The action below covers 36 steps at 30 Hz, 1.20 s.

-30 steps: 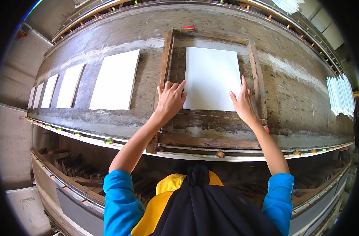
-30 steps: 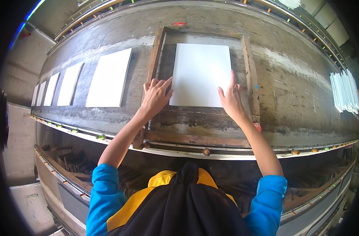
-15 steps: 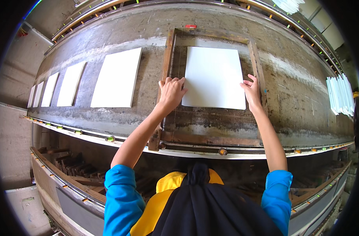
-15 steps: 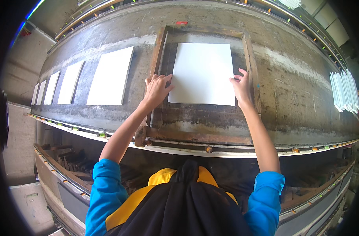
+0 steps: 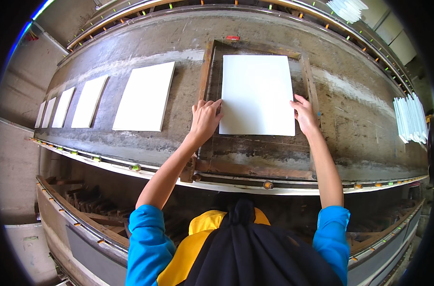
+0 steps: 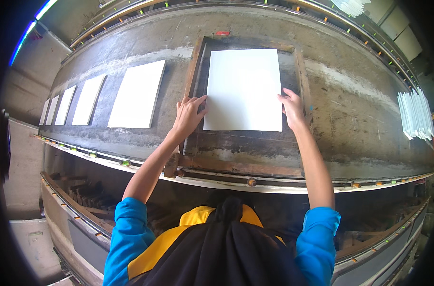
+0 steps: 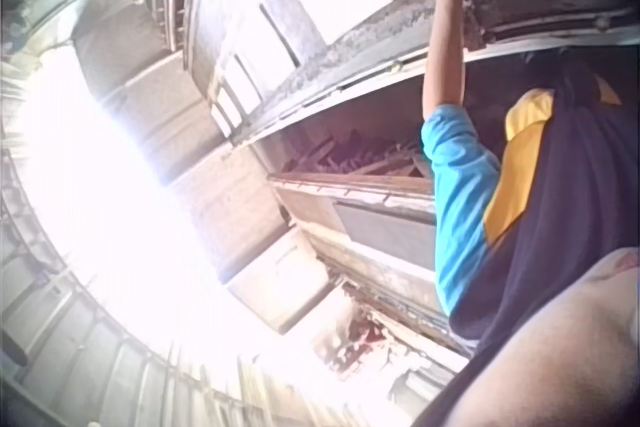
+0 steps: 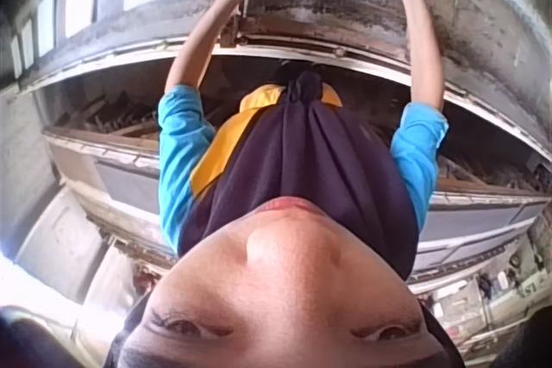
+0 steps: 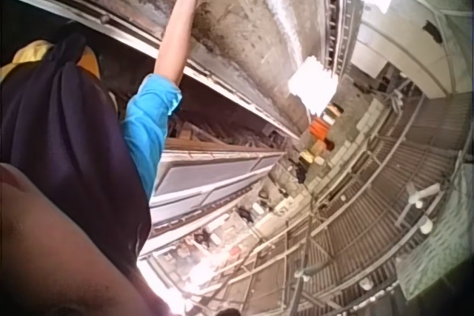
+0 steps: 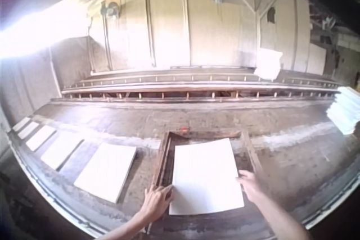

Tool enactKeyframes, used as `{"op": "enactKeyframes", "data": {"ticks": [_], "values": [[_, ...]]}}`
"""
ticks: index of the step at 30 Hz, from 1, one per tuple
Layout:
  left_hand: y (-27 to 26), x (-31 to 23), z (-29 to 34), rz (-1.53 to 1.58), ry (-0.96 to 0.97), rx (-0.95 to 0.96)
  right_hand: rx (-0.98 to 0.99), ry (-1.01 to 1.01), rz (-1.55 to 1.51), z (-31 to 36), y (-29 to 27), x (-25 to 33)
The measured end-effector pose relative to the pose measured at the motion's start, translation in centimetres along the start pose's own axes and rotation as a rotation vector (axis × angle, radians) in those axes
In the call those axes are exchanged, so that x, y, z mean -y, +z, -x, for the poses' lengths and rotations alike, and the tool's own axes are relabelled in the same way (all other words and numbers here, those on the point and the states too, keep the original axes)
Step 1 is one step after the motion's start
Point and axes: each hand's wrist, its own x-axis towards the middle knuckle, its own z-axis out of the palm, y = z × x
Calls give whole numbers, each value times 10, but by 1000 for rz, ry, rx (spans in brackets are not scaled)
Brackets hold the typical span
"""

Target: The person places white rectangular panels into a wooden frame on a conveyor belt, pressing them down to align them. They then lift the frame and move it along the belt, repeating the process with additional panels from a nearby stack.

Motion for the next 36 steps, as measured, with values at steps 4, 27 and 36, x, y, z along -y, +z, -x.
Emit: {"op": "enactKeyframes", "data": {"ticks": [4, 27, 36], "values": [[0, 8, -2, 248, 62, -145, -41, 30, -30, -8, -14, -10], [10, 28, -8, -170, 70, -100, -15, 126, -149, -9, 2, -28], [10, 28, -9, -144, 48, -111, 3, 141, -148, -8, 3, -30]]}}
